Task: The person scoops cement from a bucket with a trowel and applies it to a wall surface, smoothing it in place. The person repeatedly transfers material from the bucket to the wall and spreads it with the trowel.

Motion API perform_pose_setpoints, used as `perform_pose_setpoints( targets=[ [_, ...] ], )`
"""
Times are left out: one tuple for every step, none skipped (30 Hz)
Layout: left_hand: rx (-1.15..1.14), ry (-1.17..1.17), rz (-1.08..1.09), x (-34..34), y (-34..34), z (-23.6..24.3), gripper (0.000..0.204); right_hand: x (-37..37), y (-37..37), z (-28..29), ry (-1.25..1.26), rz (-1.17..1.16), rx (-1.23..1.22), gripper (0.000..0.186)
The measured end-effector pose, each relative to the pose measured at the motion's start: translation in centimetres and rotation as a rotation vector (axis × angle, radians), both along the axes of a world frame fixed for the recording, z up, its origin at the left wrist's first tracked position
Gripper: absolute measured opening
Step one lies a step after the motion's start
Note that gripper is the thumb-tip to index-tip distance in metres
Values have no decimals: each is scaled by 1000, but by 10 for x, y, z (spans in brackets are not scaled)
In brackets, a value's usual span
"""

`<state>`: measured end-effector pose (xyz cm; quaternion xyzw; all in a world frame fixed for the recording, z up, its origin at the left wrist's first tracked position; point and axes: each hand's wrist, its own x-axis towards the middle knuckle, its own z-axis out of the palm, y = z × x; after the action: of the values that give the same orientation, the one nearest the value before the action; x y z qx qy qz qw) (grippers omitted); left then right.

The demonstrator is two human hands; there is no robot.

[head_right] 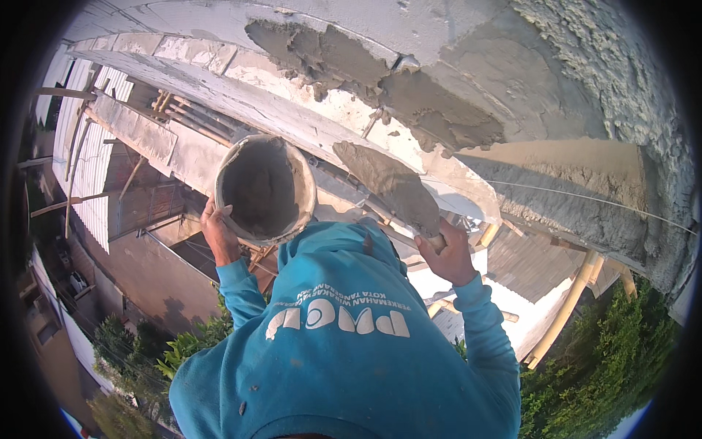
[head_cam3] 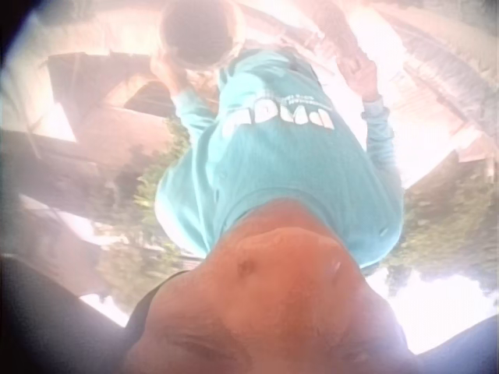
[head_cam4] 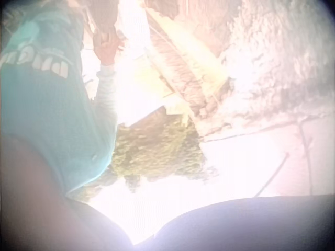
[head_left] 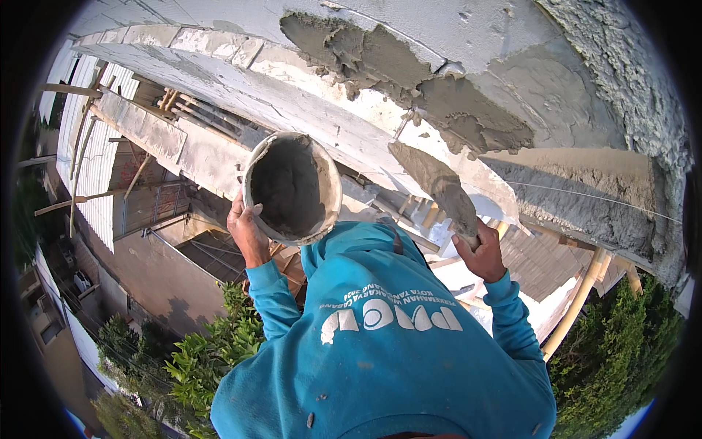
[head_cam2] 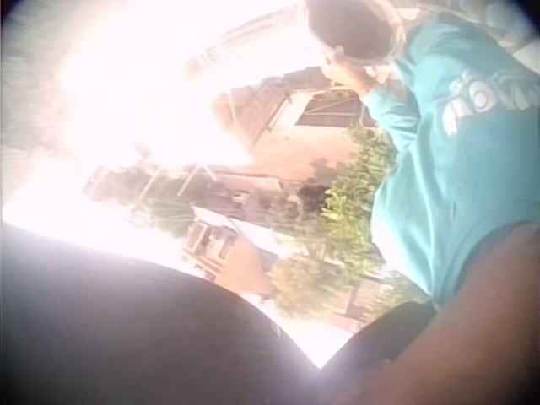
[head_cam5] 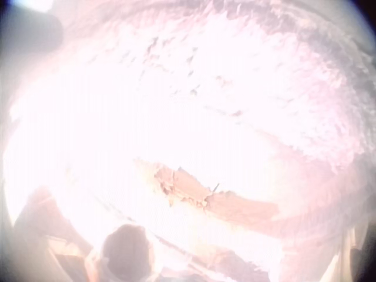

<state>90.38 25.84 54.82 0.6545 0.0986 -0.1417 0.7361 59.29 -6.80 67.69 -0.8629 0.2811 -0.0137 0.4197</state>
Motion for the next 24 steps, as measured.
perform_pose_setpoints(
  targets=[
    [11,-1,13,-3,1,-1,59,-22,8,-10,-89,-13,-58,36],
    [19,1,21,-5,0,-3,60,-51,7,-23,-72,-25,-117,35],
    [27,-1,32,-9,0,-3,60,-83,1,-36,-60,-32,-177,33],
    [13,-7,46,-12,-1,-2,61,-116,-3,-48,-12,-79,-208,33],
    [11,0,56,-14,-4,0,62,-145,-7,-57,33,-128,-240,32],
    [9,9,63,-16,-8,3,62,-167,-9,-62,39,-204,-249,31],
    [9,21,79,-18,-9,7,63,-177,-12,-62,47,-271,-256,31],
    [-16,15,82,-20,-12,9,63,-184,-18,-66,85,-339,-312,30],
    [-40,8,83,-23,-16,11,64,-183,-25,-66,89,-323,-309,30],
    [-64,3,80,-26,-19,13,65,-175,-34,-66,95,-309,-306,31],
    [-51,13,97,-30,-20,15,65,-164,-44,-67,101,-294,-303,31],
    [-38,19,115,-34,-21,18,65,-142,-54,-62,203,-311,-166,31],
    [-29,27,135,-38,-22,19,65,-114,-60,-56,165,-226,-139,33],
    [-35,27,132,-41,-21,20,64,-95,-70,-60,91,-131,-149,34],
    [-42,28,126,-44,-20,20,64,-80,-84,-71,106,-94,-87,35],
    [-44,29,130,-49,-17,20,63,-48,-91,-62,88,8,-26,31],
    [-39,30,133,-55,-17,23,62,-20,-95,-55,142,0,140,29],
    [-34,29,137,-59,-19,27,62,5,-101,-53,195,-7,305,27],
    [-31,28,142,-63,-20,30,61,23,-107,-54,161,28,412,26],
    [-30,29,145,-66,-19,30,60,41,-114,-55,125,63,518,25],
    [-31,28,146,-69,-19,29,60,60,-121,-54,158,91,572,26],
    [-26,30,145,-73,-18,28,59,75,-126,-54,193,116,630,27],
    [-31,37,149,-77,-17,27,59,84,-130,-54,228,137,687,28],
    [-34,44,152,-79,-16,26,59,88,-132,-55,235,100,682,29]
  ],
)
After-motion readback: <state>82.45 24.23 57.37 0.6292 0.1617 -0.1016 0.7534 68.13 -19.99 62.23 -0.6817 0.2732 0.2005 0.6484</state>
